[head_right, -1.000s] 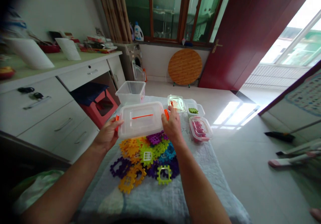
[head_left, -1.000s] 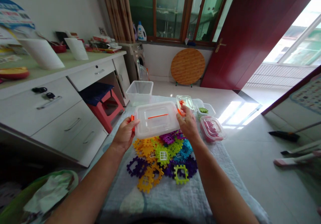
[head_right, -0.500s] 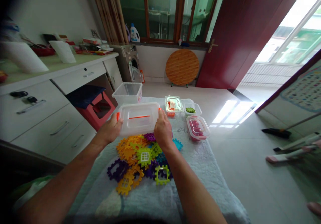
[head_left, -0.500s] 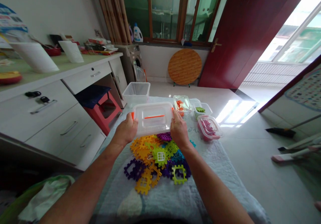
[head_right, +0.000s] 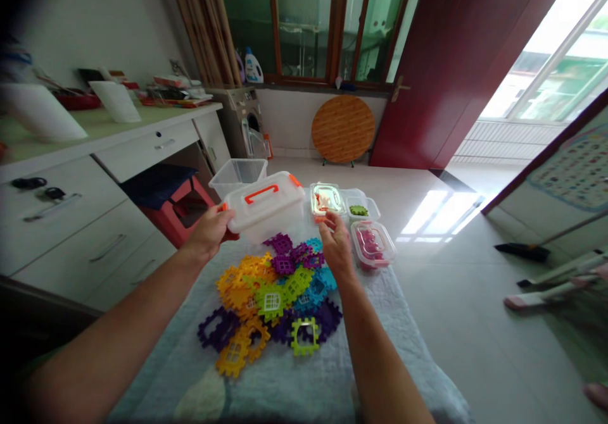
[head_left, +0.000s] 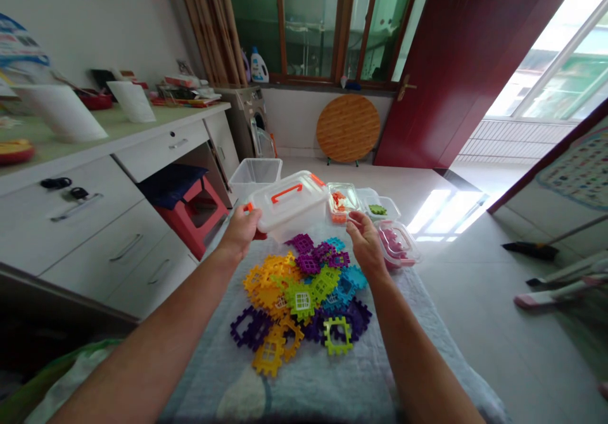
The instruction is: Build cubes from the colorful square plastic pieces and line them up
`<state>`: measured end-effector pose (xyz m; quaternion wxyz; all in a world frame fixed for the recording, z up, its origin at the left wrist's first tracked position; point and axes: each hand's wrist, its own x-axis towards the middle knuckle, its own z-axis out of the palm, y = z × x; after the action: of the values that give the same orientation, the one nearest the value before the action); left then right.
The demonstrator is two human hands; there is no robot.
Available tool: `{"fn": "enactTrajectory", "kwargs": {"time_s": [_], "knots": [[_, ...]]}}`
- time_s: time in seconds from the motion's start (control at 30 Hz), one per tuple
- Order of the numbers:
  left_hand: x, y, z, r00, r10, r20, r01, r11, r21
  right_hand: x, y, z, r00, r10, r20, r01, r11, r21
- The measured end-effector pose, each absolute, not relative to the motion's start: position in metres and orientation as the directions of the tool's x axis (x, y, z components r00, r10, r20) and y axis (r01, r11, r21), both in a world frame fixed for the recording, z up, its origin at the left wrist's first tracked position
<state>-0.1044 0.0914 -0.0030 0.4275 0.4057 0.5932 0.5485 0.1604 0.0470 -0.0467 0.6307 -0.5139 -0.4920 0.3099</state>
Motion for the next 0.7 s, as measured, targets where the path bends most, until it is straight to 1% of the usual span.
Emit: {"fn": "enactTrajectory", "kwargs": {"time_s": [0.1,0.17,0.23,0.3,0.4,0.53,0.7], "knots": [[-0.078,0.102,-0.008,-0.347,0.931,-0.115,-0.125,0.076,0.989,0.172,0.042,-0.06,0.376,0.881,0.287,0.137,0.254,-0.958],[-0.058,0.111,-0.012,-0.385,0.908,-0.164,-0.211,0.086,0.974,0.175,0.038,-0.069,0.388,0.858,0.338,0.238,0.261,-0.936],[-0.039,0.121,-0.015,-0.42,0.886,-0.195,-0.261,0.088,0.961,0.175,0.035,-0.075,0.353,0.835,0.423,0.376,0.287,-0.881],[-0.023,0.131,-0.017,-0.443,0.873,-0.203,-0.277,0.082,0.957,0.173,0.032,-0.079,0.287,0.825,0.487,0.477,0.318,-0.82],[-0.006,0.145,-0.019,-0.482,0.851,-0.208,-0.292,0.068,0.954,0.171,0.03,-0.084,0.216,0.828,0.517,0.547,0.336,-0.767],[0.009,0.161,-0.022,-0.525,0.823,-0.217,-0.305,0.056,0.951,0.173,0.032,-0.091,0.171,0.83,0.531,0.596,0.342,-0.727],[0.024,0.176,-0.033,-0.55,0.808,-0.211,-0.269,0.068,0.961,0.176,0.035,-0.099,0.146,0.846,0.514,0.614,0.33,-0.717]]}}
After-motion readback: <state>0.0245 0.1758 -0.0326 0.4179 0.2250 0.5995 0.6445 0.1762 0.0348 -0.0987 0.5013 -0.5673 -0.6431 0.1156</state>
